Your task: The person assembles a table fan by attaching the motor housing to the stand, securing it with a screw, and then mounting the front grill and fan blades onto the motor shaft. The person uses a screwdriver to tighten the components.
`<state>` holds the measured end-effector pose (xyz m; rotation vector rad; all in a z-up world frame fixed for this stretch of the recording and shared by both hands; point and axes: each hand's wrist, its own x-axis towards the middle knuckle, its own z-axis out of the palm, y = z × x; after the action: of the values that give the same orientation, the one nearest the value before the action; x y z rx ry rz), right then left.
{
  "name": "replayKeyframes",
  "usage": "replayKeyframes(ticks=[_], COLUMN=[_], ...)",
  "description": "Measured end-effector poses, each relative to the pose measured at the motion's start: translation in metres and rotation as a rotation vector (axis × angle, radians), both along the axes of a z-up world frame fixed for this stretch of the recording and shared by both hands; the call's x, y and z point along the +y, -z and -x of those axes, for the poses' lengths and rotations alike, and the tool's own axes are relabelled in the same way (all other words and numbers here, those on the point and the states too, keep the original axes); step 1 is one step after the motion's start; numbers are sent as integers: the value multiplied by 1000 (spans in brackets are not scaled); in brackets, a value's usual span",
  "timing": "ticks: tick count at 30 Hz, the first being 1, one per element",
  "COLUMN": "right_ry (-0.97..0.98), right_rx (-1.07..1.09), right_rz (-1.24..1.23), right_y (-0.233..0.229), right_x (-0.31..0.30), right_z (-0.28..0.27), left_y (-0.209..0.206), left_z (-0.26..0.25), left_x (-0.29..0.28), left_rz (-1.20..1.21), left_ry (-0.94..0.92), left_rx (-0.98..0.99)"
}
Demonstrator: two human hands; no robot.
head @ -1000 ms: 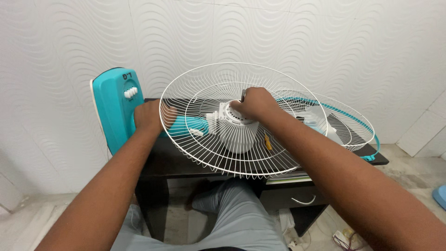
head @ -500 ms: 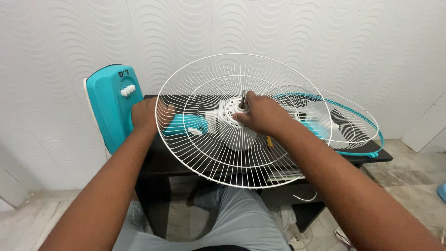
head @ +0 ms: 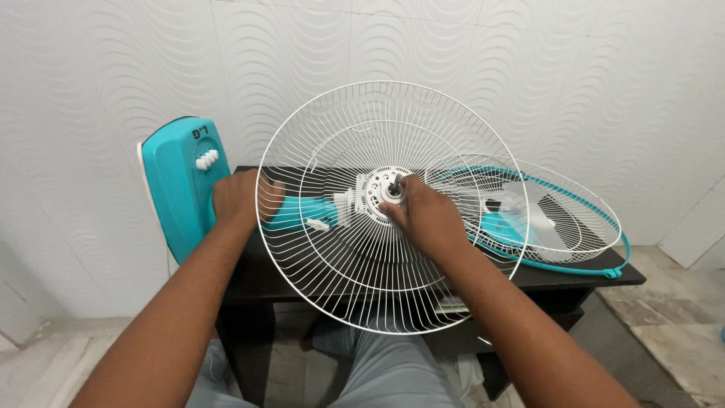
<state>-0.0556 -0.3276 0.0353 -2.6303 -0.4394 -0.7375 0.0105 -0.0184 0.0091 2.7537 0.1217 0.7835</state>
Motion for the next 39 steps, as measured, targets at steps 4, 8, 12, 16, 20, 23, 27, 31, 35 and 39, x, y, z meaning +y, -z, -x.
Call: replayKeyframes(ticks=[4, 8, 12, 16, 20, 23, 27, 31, 35, 39], right_ry=[41, 29, -14, -89, -243, -271, -83, 86, 336, 460], right_rx=[-3, 5, -4, -47, -120, -161, -292, -768, -748, -446], right_rz=[-46, -128, -172, -172, -178, -281, -662, -907, -877, -820], right_y=[5, 15, 26, 35, 50, 52, 15, -29, -15, -5], right_x=[0, -1, -4, -14, -26, -36, -62, -123, -150, -180], right_z=[-3, -11, -24, -34, -48, -53, -13, 52, 46, 24], left_y=[0, 0, 1, 8, 12, 11, 12, 18, 23, 23], left_z=[-6, -16, -29, -41, -58, -72, -83, -88, -89, -94], left_x=[-3, -3, -6, -8, -7, -8, -6, -4, -1, 0], left_rz=[21, -9, -32, -88, -73, -66, -76, -89, -86, -129], left_ry=[6, 2, -41, -44, -45, -62, -53, -27, -12, -15], left_rx=[0, -55, -55, -94, -113, -101, -115, -166, -209, -233])
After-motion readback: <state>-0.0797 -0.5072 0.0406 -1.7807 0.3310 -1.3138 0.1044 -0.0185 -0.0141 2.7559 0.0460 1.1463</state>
